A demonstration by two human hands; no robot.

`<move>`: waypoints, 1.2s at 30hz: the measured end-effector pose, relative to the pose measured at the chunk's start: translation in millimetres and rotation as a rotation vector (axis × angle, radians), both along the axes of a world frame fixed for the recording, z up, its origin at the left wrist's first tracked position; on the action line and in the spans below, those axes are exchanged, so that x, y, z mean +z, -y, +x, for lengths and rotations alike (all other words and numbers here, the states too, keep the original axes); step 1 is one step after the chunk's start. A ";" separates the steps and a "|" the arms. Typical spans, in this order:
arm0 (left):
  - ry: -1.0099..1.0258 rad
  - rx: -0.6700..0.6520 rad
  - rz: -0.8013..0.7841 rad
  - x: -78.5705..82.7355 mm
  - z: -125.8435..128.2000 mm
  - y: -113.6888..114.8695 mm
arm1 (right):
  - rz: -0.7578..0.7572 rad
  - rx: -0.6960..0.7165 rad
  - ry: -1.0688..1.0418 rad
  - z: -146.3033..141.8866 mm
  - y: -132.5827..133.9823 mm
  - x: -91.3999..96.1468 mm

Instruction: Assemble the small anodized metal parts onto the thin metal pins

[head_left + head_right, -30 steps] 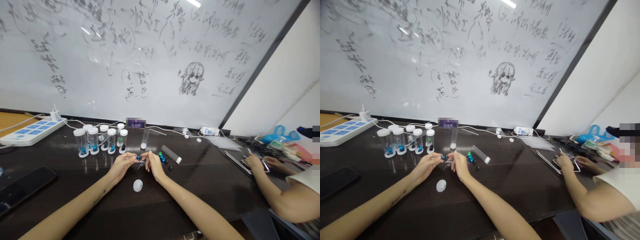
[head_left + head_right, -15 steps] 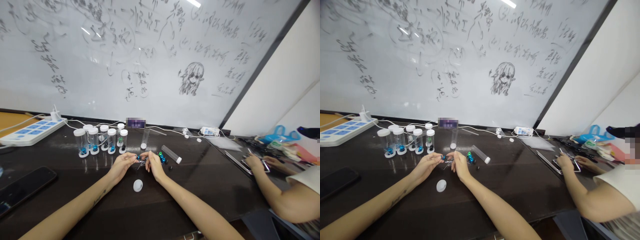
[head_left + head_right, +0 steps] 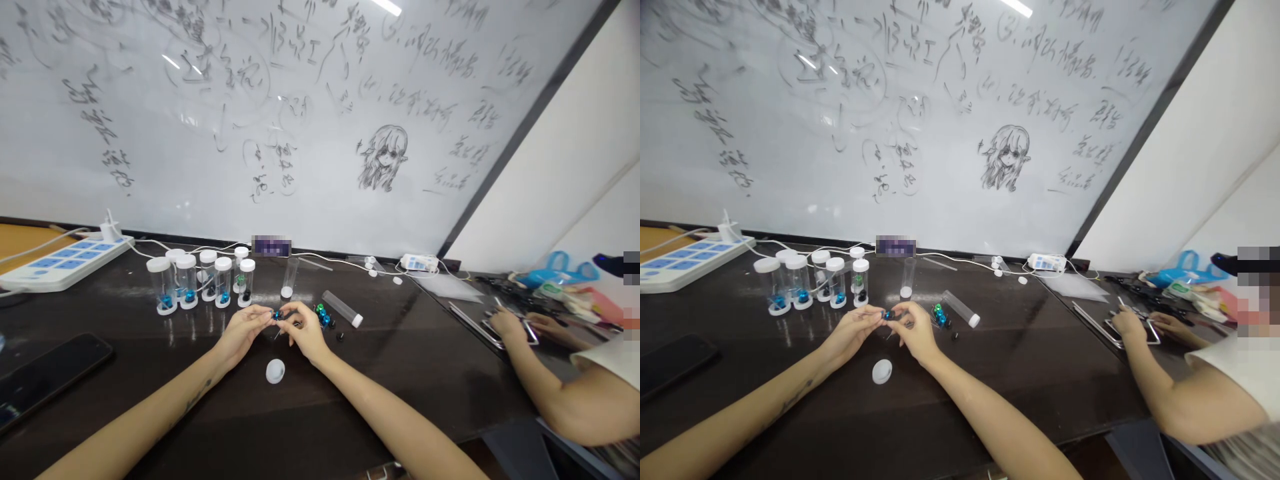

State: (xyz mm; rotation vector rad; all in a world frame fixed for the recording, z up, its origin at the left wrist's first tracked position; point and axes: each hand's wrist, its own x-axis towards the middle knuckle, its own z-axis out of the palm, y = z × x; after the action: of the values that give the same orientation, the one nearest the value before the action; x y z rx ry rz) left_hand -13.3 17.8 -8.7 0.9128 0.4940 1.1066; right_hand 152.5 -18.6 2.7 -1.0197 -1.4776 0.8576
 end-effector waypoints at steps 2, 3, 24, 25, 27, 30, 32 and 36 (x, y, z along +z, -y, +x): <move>-0.012 -0.004 -0.001 0.3 0.2 0.3 | 0.000 -0.001 -0.010 0.1 -1.3 -2.0; -0.018 -0.003 -0.004 0.7 0.4 0.6 | -0.004 0.000 -0.018 0.3 -2.0 -2.9; -0.033 0.004 -0.022 3.5 2.0 2.3 | -0.041 -0.024 0.056 4.2 -2.9 -4.0; -0.031 -0.002 -0.021 3.6 2.0 2.2 | -0.045 -0.022 0.055 4.1 -3.3 -4.6; -0.027 -0.012 -0.016 3.9 2.0 2.4 | -0.046 -0.015 0.063 3.8 -3.3 -4.8; -0.024 -0.018 -0.014 4.4 1.7 3.2 | -0.052 -0.006 0.082 3.0 -2.8 -3.9; -0.028 -0.016 -0.014 4.2 1.5 3.5 | -0.068 0.000 0.091 2.5 -3.3 -3.8; -0.035 0.003 -0.014 2.6 1.5 2.5 | -0.095 -0.003 0.066 2.1 -5.1 -4.7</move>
State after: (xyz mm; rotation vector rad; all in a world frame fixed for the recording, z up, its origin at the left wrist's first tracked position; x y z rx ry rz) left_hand -11.8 15.3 -6.1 0.9205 0.5315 1.0903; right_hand 154.6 -13.5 -2.0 -1.1295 -1.5020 0.9071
